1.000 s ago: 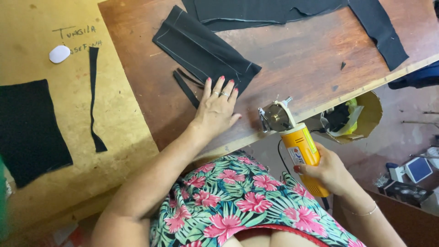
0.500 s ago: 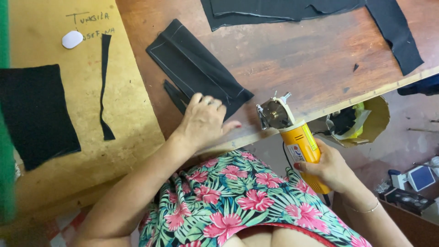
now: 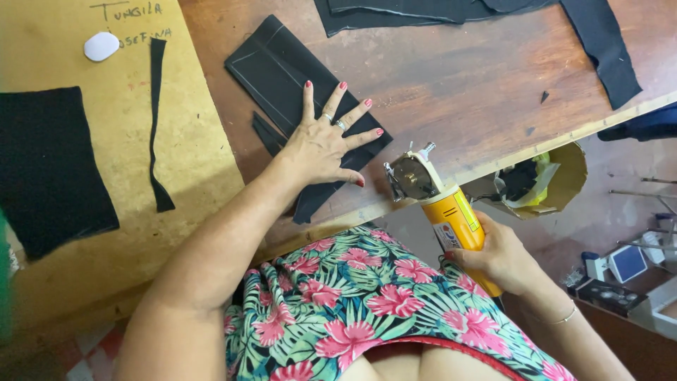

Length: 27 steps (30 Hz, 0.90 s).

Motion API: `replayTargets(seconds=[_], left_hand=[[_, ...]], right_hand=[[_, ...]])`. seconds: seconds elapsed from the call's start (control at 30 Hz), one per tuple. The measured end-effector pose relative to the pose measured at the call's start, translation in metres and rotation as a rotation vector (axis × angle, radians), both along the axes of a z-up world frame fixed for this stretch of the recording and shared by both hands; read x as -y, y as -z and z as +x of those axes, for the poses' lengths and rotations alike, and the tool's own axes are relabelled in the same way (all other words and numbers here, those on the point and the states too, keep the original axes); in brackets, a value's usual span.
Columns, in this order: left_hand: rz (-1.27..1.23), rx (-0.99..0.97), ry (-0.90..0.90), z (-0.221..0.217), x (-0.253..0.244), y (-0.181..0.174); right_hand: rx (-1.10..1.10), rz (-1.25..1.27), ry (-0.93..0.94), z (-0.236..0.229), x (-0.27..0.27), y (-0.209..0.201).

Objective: The person uses a yellow rotary cutter to cut black fabric pieces on a wooden workbench. They follow pre-drawn chalk lines, cut several strips and shapes, and then fold and stack the finished pieces on the table.

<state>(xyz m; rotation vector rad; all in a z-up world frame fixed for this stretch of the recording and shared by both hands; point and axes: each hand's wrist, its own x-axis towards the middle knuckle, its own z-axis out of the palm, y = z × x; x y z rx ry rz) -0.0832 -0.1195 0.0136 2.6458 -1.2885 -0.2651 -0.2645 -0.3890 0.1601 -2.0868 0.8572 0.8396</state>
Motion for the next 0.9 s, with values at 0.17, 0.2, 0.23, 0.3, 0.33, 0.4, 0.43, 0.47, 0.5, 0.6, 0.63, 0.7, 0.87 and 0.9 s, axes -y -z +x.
replayTargets(seconds=[0.17,0.2,0.23,0.3,0.33,0.4,0.43,0.47,0.5,0.6,0.63,0.7,0.87,0.9], left_hand=[[-0.108,-0.041,0.028,0.006,-0.005,0.006],[-0.209,-0.063,0.052,0.009,-0.006,0.011],[-0.213,-0.064,0.048,0.003,-0.013,0.012],[-0.531,0.097,-0.142,-0.005,-0.026,0.012],[-0.533,0.1,-0.145,-0.002,-0.035,0.015],[-0.375,0.09,-0.369,-0.01,-0.054,0.025],[-0.376,0.083,-0.37,-0.01,-0.06,0.027],[-0.334,0.075,-0.367,-0.011,-0.067,0.03],[-0.293,0.073,-0.367,-0.008,-0.075,0.03],[-0.303,0.07,-0.332,-0.01,-0.078,0.023],[-0.308,0.066,-0.335,-0.01,-0.074,0.021],[-0.092,0.02,-0.382,-0.01,-0.066,0.018],[0.072,-0.023,-0.454,-0.023,-0.046,0.01],[0.068,-0.015,-0.462,-0.026,-0.043,0.011]], right_hand=[[-0.059,-0.105,-0.052,0.007,-0.018,-0.011],[-0.107,-0.198,-0.127,0.012,-0.025,-0.015],[-0.108,-0.202,-0.13,0.011,-0.028,-0.016],[-0.153,-0.249,-0.19,0.013,-0.034,-0.018],[-0.15,-0.252,-0.192,0.018,-0.036,-0.017],[-0.184,-0.301,-0.254,0.018,-0.041,-0.017],[-0.191,-0.303,-0.255,0.018,-0.047,-0.017],[-0.209,-0.312,-0.247,0.018,-0.054,-0.017],[-0.22,-0.321,-0.242,0.022,-0.06,-0.018],[-0.211,-0.389,-0.296,0.022,-0.067,-0.012],[-0.214,-0.395,-0.299,0.023,-0.07,-0.012],[-0.19,-0.386,-0.283,0.023,-0.076,-0.014],[-0.223,-0.416,-0.245,0.025,-0.092,-0.019],[-0.251,-0.42,-0.202,0.025,-0.095,-0.02]])
